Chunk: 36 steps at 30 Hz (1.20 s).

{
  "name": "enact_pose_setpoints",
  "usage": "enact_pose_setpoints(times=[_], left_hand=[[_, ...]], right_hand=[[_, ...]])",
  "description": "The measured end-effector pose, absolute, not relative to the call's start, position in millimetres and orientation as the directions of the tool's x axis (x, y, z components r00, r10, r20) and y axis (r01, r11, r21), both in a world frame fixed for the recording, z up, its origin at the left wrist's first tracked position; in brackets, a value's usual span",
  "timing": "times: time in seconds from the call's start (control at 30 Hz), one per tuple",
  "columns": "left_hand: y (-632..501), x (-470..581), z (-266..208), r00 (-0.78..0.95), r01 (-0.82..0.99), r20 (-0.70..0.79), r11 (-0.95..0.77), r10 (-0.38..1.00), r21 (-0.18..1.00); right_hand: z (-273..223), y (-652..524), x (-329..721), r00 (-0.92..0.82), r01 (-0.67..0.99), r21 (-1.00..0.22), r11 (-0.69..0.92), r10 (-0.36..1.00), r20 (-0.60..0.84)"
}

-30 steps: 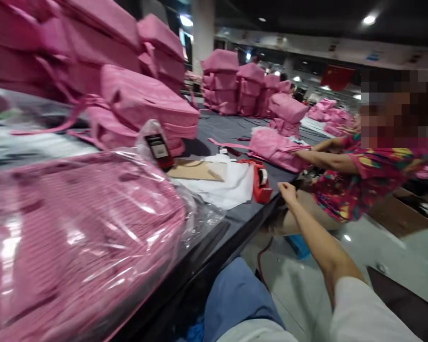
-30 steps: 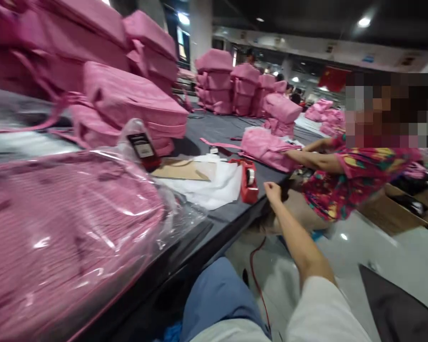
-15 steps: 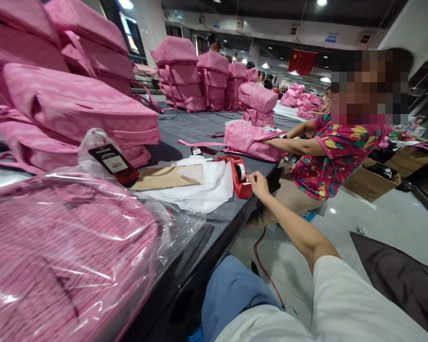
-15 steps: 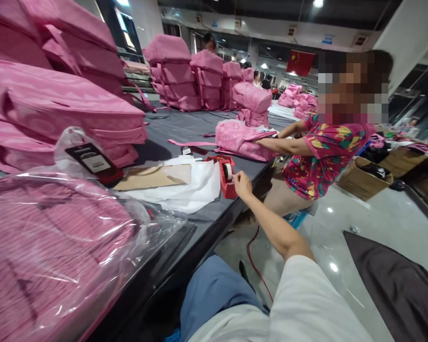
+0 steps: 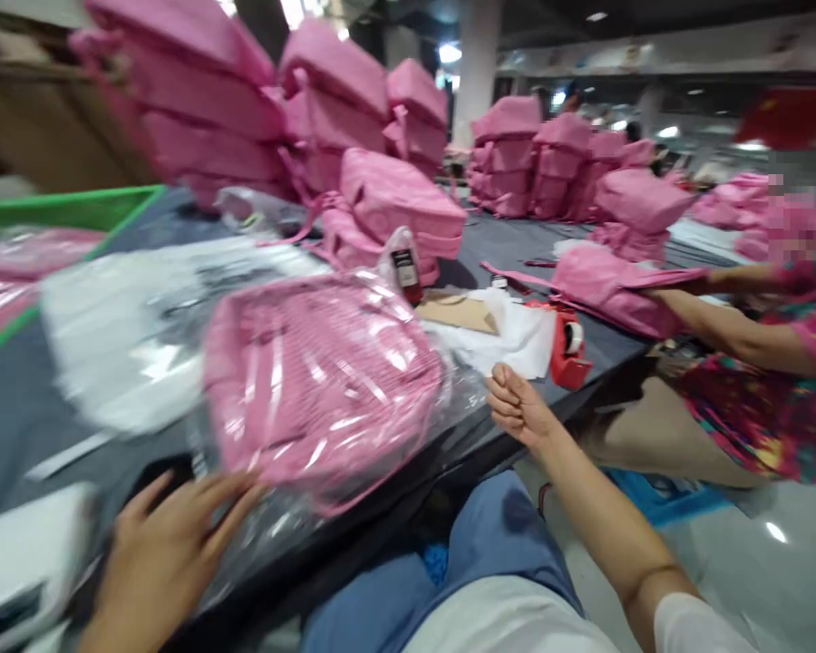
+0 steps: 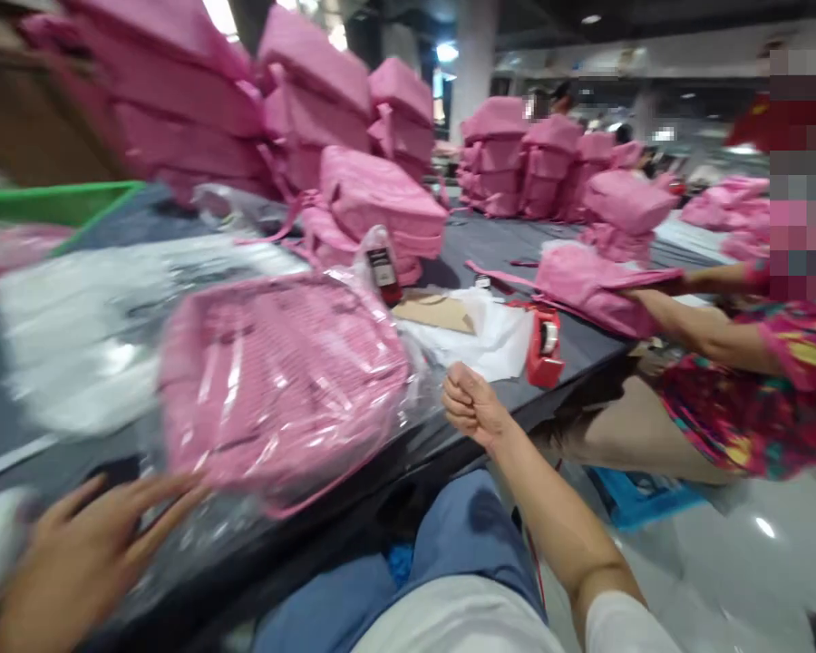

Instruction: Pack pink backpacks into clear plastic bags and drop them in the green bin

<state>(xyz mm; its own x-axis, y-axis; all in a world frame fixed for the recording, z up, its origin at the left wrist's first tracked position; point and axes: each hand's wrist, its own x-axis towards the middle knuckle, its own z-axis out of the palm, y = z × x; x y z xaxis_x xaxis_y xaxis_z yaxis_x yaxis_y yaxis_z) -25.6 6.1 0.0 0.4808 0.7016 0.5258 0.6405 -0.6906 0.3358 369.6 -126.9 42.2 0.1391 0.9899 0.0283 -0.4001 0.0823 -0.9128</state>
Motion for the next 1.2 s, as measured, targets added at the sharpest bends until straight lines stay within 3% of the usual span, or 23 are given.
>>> enact_pose_setpoints(times=[0.1,0.17,0.23,0.33,0.43,0.5,0.63,0.73,0.83,0.97,1.1,1.2], left_hand=[[-6,-21,3,0.488,0.698,0.353,-0.6,0.798,0.391],[-1,-16,4,0.487,0.717,0.295,-0.569,0.822,0.403],[6,-14,3,0.481,0.733,0.267,-0.55,0.835,0.4],[10,-15,1,0.481,0.738,0.263,-0.549,0.836,0.393],[7,-15,-1,0.49,0.728,0.27,-0.56,0.829,0.396],[7,-16,-3,0.487,0.726,0.276,-0.56,0.828,0.398],[9,-17,-4,0.468,0.724,0.276,-0.544,0.839,0.424],[10,-19,-5,0.475,0.714,0.265,-0.543,0.839,0.442],[9,-19,-6,0.467,0.713,0.27,-0.54,0.842,0.448],[8,-17,-7,0.446,0.713,0.255,-0.513,0.858,0.478],[16,-23,3,0.415,0.613,0.116,-0.371,0.903,0.697],[33,-31,11,0.299,0.493,-0.018,-0.138,0.954,0.859]], right_hand=[[73,-101,321,-0.298,-0.089,-0.995,0.045,0.952,0.07],[84,-71,295,-0.507,0.211,-0.962,0.172,0.861,0.043],[88,-38,271,-0.656,0.417,-0.826,0.38,0.755,0.016],[87,3,237,-0.776,0.537,-0.554,0.636,0.63,-0.029],[80,29,211,-0.792,0.606,-0.319,0.729,0.592,-0.15],[76,43,201,-0.759,0.65,-0.247,0.718,0.6,-0.254],[72,62,206,-0.644,0.765,-0.249,0.594,0.706,-0.294],[74,55,219,-0.522,0.847,-0.2,0.493,0.843,-0.129],[67,30,219,-0.569,0.798,-0.25,0.548,0.822,-0.016],[43,11,194,-0.557,0.827,-0.192,0.528,0.815,-0.158],[34,19,177,-0.479,0.877,-0.171,0.45,0.848,-0.225],[37,10,199,-0.492,0.827,-0.324,0.459,0.87,-0.023]])
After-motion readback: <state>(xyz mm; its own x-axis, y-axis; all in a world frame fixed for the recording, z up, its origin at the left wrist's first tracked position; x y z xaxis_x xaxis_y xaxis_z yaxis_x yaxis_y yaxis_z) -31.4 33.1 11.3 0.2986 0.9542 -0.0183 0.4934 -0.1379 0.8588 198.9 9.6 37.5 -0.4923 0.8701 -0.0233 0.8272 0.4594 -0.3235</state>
